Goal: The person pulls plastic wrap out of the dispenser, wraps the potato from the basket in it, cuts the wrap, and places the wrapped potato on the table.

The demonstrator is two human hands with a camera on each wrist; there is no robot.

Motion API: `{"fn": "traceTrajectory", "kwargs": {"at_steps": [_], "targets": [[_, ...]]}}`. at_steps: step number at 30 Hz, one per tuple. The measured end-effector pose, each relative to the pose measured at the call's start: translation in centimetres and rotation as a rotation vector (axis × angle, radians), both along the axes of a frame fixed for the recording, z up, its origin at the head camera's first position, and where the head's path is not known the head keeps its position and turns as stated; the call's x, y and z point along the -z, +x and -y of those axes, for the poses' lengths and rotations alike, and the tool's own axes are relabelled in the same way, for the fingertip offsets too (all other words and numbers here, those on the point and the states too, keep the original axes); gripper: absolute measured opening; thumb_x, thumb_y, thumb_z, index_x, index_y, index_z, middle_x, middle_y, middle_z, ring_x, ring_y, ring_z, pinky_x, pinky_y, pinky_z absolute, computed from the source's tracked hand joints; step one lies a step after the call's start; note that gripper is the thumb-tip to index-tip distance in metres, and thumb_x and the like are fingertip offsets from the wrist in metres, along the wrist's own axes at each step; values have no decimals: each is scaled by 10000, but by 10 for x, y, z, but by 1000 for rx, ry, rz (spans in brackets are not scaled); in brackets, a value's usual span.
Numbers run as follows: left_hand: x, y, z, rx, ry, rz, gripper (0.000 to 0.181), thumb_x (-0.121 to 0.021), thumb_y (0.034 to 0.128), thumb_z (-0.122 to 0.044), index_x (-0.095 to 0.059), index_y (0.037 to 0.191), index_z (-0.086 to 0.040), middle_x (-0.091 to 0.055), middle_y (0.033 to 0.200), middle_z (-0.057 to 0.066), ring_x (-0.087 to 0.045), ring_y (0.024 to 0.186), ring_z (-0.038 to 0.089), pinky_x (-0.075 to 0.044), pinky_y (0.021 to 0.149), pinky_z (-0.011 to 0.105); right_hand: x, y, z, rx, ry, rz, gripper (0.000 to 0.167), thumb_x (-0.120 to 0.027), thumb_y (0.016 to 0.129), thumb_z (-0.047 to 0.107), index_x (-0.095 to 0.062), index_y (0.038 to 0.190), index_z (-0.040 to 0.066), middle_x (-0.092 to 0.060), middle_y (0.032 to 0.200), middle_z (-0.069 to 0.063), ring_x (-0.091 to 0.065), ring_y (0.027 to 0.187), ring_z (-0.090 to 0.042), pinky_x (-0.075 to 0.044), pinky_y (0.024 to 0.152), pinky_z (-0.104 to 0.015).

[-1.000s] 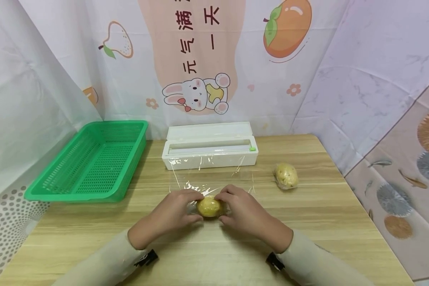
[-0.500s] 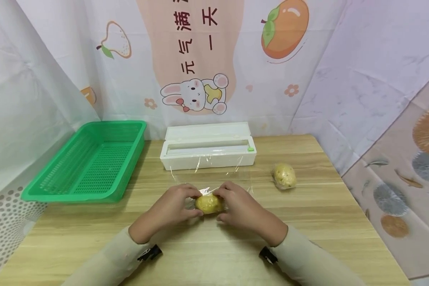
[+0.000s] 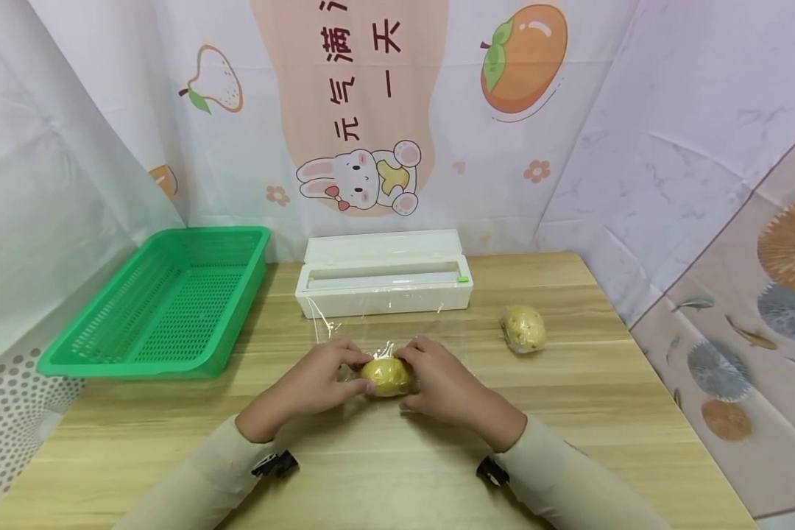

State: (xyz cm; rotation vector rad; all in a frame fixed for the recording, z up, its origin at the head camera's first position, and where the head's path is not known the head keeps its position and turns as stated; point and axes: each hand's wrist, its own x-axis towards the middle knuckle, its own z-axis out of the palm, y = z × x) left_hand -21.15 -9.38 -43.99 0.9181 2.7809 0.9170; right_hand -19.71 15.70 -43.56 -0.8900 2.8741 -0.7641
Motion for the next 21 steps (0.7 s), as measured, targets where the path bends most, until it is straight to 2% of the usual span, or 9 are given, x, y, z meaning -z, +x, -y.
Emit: {"fn": "traceTrajectory", "kwargs": {"at_steps": [7,12,15,21], "targets": [[1,-2,-1,-22,33,95,349,-730,973,-352,-751,1220,-106,-708,1032,-65,-648,949,65,-560,846,287,5,-6,-3,-9,-39,36,733,-962,696,248,-659,1340,75,-656,1254,-6,-623,1109,-150,-539,979,-397],[1,-3,0,-53,103,140,254,-738,971,-325,-691,1124,-128,-694,949,-78,-653,885,58,-561,808,268,7,-11,-7,11,-147,123,607,-926,745,174,-639,1277,123,-681,1214,24,-660,1096,-131,-565,957,-357],[2,-3,1,-64,122,131,211,-728,979,-324,-646,1065,-149,-688,914,-85,-655,847,58,-556,771,259,8,-14,-7,16,-180,147,509,-900,792,153,-633,1225,144,-695,1156,42,-678,1070,-129,-583,926,-348],[5,-5,1,-85,97,73,155,-693,1003,-339,-630,1042,-202,-745,933,-61,-680,848,56,-560,757,285,9,-19,-8,13,-164,141,470,-859,857,202,-668,1279,121,-714,1212,23,-685,1090,-148,-583,942,-369]]}}
